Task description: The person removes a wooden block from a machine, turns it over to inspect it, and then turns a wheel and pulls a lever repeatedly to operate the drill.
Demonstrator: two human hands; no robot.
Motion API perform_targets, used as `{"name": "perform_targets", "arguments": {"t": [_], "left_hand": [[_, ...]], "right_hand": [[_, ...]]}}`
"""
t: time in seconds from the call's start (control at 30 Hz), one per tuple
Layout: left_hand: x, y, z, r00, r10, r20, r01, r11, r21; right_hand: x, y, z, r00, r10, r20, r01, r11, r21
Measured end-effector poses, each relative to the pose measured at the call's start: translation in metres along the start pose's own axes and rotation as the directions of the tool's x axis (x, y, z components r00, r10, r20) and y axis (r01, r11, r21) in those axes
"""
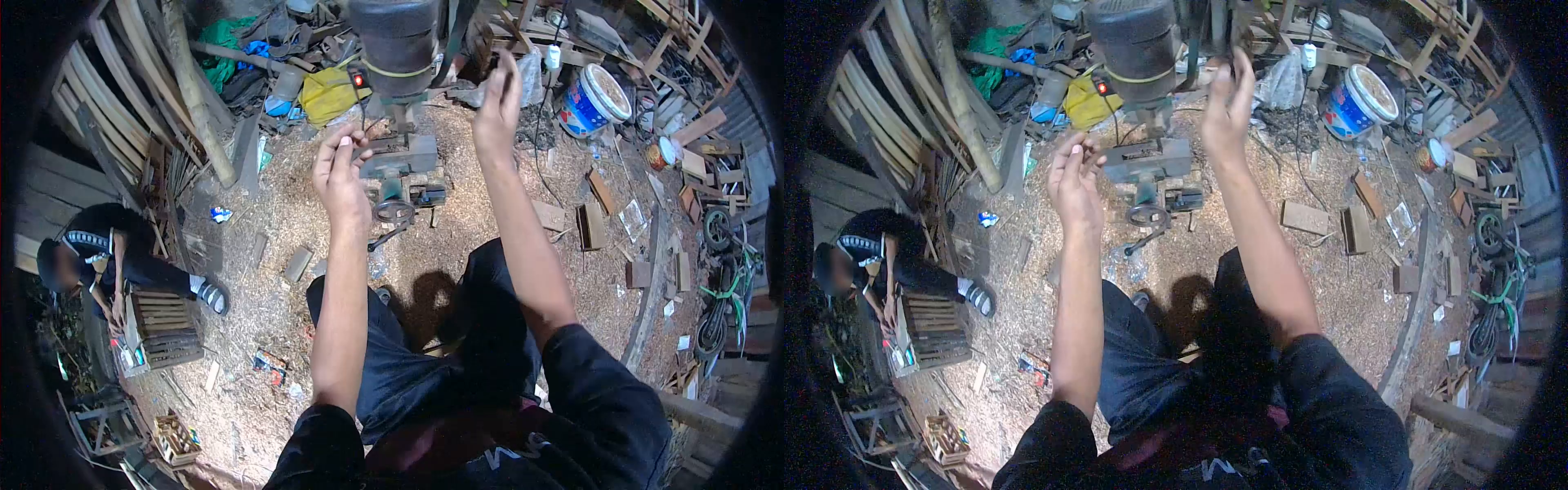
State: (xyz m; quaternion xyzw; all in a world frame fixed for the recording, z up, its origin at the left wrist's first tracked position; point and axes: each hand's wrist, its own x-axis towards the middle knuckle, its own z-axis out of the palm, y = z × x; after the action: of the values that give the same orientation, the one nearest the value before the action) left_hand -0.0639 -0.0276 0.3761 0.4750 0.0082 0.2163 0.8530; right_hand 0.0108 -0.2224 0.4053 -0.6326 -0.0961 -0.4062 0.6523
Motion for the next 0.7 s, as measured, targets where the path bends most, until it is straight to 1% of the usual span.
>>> {"name": "perform_targets", "arguments": {"t": [0.03,0.1,0.17,0.23,0.3,0.37,0.47,0.5,0.57,0.6,0.7], "left_hand": [[-0.003,-0.002,-0.005,1.000,-0.011,-0.026,0.011,1.000,-0.002],[-0.011,-0.005,-0.016,0.996,-0.041,-0.077,0.041,0.999,-0.002],[-0.014,-0.015,-0.029,0.995,-0.058,-0.078,0.059,0.998,0.013],[-0.017,-0.027,-0.047,0.995,-0.055,-0.080,0.059,0.997,0.047],[-0.020,-0.045,-0.070,0.989,-0.092,-0.117,0.108,0.983,0.146],[-0.023,-0.066,-0.092,0.977,-0.109,-0.186,0.152,0.961,0.231],[-0.026,-0.114,-0.146,0.954,-0.183,-0.235,0.264,0.886,0.382],[-0.026,-0.134,-0.168,0.945,-0.203,-0.256,0.300,0.848,0.437],[-0.032,-0.167,-0.208,0.970,-0.147,-0.191,0.238,0.720,0.652],[-0.035,-0.185,-0.227,0.980,-0.128,-0.150,0.198,0.640,0.743],[-0.048,-0.247,-0.290,0.936,-0.234,-0.263,0.341,0.417,0.842]], "right_hand": [[-0.015,0.009,-0.004,0.999,0.038,0.008,-0.038,0.999,-0.038],[-0.049,0.026,-0.014,0.959,0.278,0.055,-0.273,0.958,-0.084],[-0.086,0.069,-0.024,0.941,0.315,0.125,-0.283,0.933,-0.221],[-0.129,0.108,-0.033,0.846,0.458,0.273,-0.347,0.862,-0.369],[-0.169,0.144,-0.044,0.704,0.526,0.477,-0.271,0.820,-0.504],[-0.201,0.154,-0.042,0.527,0.641,0.558,-0.083,0.693,-0.716],[-0.231,0.164,-0.027,0.568,0.552,0.610,-0.088,0.778,-0.622],[-0.230,0.163,-0.023,0.539,0.560,0.629,-0.059,0.770,-0.635],[-0.229,0.154,-0.019,0.473,0.588,0.656,-0.006,0.747,-0.665],[-0.242,0.172,-0.018,0.526,0.557,0.643,0.046,0.736,-0.675],[-0.236,0.165,-0.007,0.530,0.619,0.580,-0.023,0.694,-0.720]]}}
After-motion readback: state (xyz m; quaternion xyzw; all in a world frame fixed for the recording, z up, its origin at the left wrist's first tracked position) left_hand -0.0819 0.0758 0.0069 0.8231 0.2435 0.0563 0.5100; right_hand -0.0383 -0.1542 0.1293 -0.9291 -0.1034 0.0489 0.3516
